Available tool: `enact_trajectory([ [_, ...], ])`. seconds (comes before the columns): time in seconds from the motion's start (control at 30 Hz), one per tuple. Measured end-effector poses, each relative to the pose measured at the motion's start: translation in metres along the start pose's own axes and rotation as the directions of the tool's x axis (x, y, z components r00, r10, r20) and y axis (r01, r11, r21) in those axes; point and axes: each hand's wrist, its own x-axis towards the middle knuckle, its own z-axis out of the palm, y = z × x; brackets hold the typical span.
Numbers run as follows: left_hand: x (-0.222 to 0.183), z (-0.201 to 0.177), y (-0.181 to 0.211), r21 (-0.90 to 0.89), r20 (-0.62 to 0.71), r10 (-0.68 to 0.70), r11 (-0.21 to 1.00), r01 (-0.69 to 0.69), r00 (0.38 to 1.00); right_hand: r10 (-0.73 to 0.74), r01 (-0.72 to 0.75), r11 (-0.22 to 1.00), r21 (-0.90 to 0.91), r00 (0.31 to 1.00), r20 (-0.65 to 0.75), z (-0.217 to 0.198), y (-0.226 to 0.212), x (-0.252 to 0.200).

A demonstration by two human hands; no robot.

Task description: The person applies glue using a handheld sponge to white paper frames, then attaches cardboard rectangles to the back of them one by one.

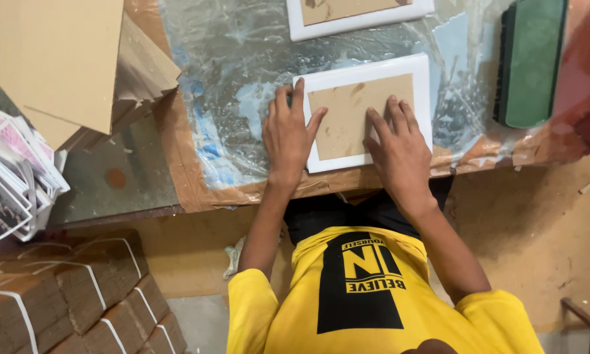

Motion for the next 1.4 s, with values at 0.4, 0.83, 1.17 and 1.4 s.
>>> enact_trajectory([
  [0.4,0.005,-0.004,0.0,-0.215,0.101,-0.085,0.971,0.105,0.991,0.031,-0.03,0.999,-0.016,0.999,0.037,0.003,-0.002,-0.005],
  [0.83,-0.002,0.013,-0.005,-0.208,0.015,-0.047,0.977,0.049,0.999,0.008,-0.008,1.0,-0.004,1.0,0.004,0.006,0.002,-0.008],
  [1.17,-0.008,0.014,0.004,-0.182,-0.058,-0.096,0.98,0.084,0.994,0.015,-0.015,1.0,0.002,1.0,-0.005,0.008,0.003,-0.007],
  [1.4,-0.004,0.002,0.006,-0.242,-0.03,-0.137,0.962,0.126,0.99,0.009,-0.009,1.0,-0.01,1.0,-0.001,0.012,0.004,-0.011],
])
